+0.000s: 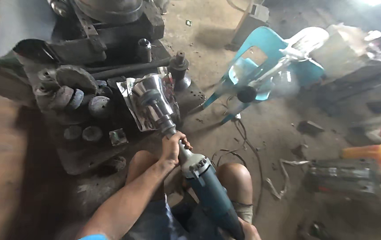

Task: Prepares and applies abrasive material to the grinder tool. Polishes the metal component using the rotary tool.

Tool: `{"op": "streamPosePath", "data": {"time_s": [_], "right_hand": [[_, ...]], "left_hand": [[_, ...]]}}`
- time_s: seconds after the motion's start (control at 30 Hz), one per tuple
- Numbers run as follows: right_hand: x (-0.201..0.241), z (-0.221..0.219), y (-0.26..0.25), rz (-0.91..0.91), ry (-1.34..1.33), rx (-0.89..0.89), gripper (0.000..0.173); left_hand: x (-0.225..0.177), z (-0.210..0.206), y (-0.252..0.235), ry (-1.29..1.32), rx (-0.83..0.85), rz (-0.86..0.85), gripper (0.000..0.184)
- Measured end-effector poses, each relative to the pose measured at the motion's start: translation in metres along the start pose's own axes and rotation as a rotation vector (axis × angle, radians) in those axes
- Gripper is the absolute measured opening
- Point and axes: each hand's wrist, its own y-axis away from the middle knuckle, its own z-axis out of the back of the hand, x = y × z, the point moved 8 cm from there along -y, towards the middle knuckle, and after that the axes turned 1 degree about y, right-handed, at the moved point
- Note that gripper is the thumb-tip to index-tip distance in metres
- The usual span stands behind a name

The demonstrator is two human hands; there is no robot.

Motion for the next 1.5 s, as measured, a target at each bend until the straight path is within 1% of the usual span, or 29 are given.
{"op": "streamPosePath", "data": {"time_s": [0.07,0.17,0.23,0.33,0.43,0.57,0.67,0.73,0.87,1.03,1.23,1.37,1.43,1.5], "right_hand": [[-0.002,0.001,0.0,-0.017,-0.035,-0.003,0.039],[-0.005,0.001,0.0,-0.041,-0.11,-0.006,0.034],[-0.008,0.002,-0.002,-0.055,-0.156,-0.004,0.032],[-0.011,0.003,-0.002,-0.066,-0.164,0.002,0.032],[-0.01,0.001,-0.003,-0.037,-0.156,0.008,0.032],[-0.003,-0.001,-0.004,0.001,-0.044,0.041,0.035],[0.002,-0.004,-0.004,0.024,0.017,0.057,0.037],[0.004,-0.005,-0.005,0.024,0.045,0.05,0.039],[0.003,-0.003,-0.004,-0.002,0.025,0.023,0.04],[0.001,0.003,-0.001,-0.047,-0.033,-0.014,0.034],[-0.009,0.001,-0.001,-0.104,-0.153,-0.019,0.032],[-0.006,0.001,-0.001,-0.087,-0.116,-0.008,0.033],[-0.005,-0.001,-0.003,-0.066,-0.072,0.009,0.036],[-0.006,-0.002,-0.006,-0.021,-0.031,0.031,0.04]], "left_hand": [[0.003,-0.009,-0.003,-0.01,-0.002,0.019,0.008],[0.01,-0.02,-0.009,-0.047,-0.048,0.073,0.004],[0.014,-0.025,-0.013,-0.064,-0.069,0.106,0.009],[0.014,-0.027,-0.013,-0.075,-0.064,0.116,0.011],[0.006,-0.019,-0.006,-0.055,-0.074,0.082,0.008],[-0.003,0.009,0.008,-0.004,-0.099,0.037,0.004],[-0.004,0.025,0.009,0.012,-0.094,0.022,0.008],[-0.005,0.027,0.007,0.018,-0.067,0.008,0.009],[-0.007,0.01,0.003,0.025,-0.012,-0.005,0.009],[0.002,-0.012,-0.006,-0.015,-0.021,0.045,0.003],[0.01,-0.025,-0.014,-0.067,-0.053,0.105,0.013],[0.0,-0.016,-0.005,-0.067,-0.072,0.061,0.009],[-0.003,-0.004,0.0,-0.048,-0.076,0.031,0.005],[-0.005,0.009,0.004,-0.025,-0.086,0.013,0.006]]}}
